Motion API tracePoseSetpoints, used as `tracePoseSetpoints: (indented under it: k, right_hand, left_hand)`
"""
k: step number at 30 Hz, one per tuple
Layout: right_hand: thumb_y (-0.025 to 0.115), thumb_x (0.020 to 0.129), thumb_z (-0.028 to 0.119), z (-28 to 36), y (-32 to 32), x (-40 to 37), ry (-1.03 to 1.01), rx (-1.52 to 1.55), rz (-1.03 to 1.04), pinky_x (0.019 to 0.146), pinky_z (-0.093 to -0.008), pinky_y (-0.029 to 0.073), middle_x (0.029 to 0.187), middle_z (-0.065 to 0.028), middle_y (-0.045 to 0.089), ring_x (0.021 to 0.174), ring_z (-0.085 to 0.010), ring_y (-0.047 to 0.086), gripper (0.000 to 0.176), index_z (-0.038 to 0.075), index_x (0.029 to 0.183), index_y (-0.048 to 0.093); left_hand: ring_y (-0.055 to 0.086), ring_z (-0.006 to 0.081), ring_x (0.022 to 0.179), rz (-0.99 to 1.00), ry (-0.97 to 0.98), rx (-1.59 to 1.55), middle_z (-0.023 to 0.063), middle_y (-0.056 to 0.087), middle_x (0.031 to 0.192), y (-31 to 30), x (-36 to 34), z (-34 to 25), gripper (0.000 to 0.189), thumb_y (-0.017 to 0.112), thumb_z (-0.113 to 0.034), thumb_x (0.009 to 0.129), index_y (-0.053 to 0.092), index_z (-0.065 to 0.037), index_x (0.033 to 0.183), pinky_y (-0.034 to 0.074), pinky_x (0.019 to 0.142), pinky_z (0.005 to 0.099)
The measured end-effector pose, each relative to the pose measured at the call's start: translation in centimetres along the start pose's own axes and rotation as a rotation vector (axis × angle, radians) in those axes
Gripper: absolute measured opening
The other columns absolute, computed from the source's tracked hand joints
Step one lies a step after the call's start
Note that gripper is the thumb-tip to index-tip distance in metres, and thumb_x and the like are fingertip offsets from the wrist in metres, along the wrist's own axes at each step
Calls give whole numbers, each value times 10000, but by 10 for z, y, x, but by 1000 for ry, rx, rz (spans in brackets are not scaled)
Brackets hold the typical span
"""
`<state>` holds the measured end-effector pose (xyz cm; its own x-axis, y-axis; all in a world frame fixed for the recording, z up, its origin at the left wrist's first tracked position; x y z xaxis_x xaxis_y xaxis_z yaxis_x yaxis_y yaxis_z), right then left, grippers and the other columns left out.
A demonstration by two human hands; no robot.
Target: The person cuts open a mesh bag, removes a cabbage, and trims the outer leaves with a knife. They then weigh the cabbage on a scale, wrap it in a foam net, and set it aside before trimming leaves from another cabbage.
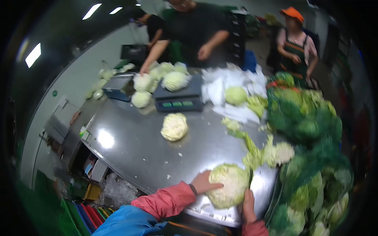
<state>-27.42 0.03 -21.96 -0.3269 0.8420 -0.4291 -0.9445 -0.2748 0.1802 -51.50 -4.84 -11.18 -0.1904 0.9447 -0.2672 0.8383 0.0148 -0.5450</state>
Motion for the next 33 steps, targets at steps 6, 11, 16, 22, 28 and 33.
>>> tracePoseSetpoints:
  k: [6,11,16,22,28,33]
  right_hand:
    - [421,1039,372,40,9,29,-115,-362,-16,621,-332,477,791,-111,631,690,-214,622,357,52,1008,578]
    - [508,984,286,133,20,-28,-548,-1102,-204,548,-383,486,769,-152,600,620,-297,623,212,92,986,592]
    - [615,894,216,129,37,-69,-683,-1592,-185,462,-400,476,690,-95,534,516,-280,595,116,116,892,555]
    - [574,956,274,97,-9,-56,-356,-1136,-236,528,-455,483,685,-190,610,611,-380,616,207,70,925,557]
    - [598,930,331,137,21,-67,-335,-1034,-46,570,-469,502,700,-191,636,661,-390,643,299,57,1044,559]
    - [665,846,319,166,65,-24,-750,-1378,-279,498,-406,513,681,-143,604,592,-322,654,372,53,1084,558]
  left_hand:
    - [676,305,949,-282,-224,-95,215,678,1027,1,27,55,722,854,-410,699,556,73,1146,540,836,381]
    - [672,338,972,-271,-233,-146,284,656,1048,17,59,102,844,805,-548,683,527,122,1115,523,833,389]
    - [659,318,1018,-237,-308,-103,260,647,1116,8,47,59,833,799,-497,701,508,112,1189,510,875,382]
    - [637,301,1072,-226,-75,-267,239,625,1179,12,42,27,809,780,-343,779,400,84,1352,496,931,374]
    - [629,307,1092,-269,-67,-262,231,616,1203,17,32,32,831,787,-342,771,376,70,1365,492,937,383]
    - [636,282,1062,-260,-74,-87,213,618,1188,16,28,15,762,786,-297,792,396,63,1338,498,921,370]
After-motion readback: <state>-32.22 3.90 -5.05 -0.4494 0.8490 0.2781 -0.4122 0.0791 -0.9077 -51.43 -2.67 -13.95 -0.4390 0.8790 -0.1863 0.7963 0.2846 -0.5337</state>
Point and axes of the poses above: each hand's wrist, its own x-axis towards the middle knuckle, its own y-axis out of the palm, z = x × y, the point moved 9 cm from there along x, towards the middle knuckle
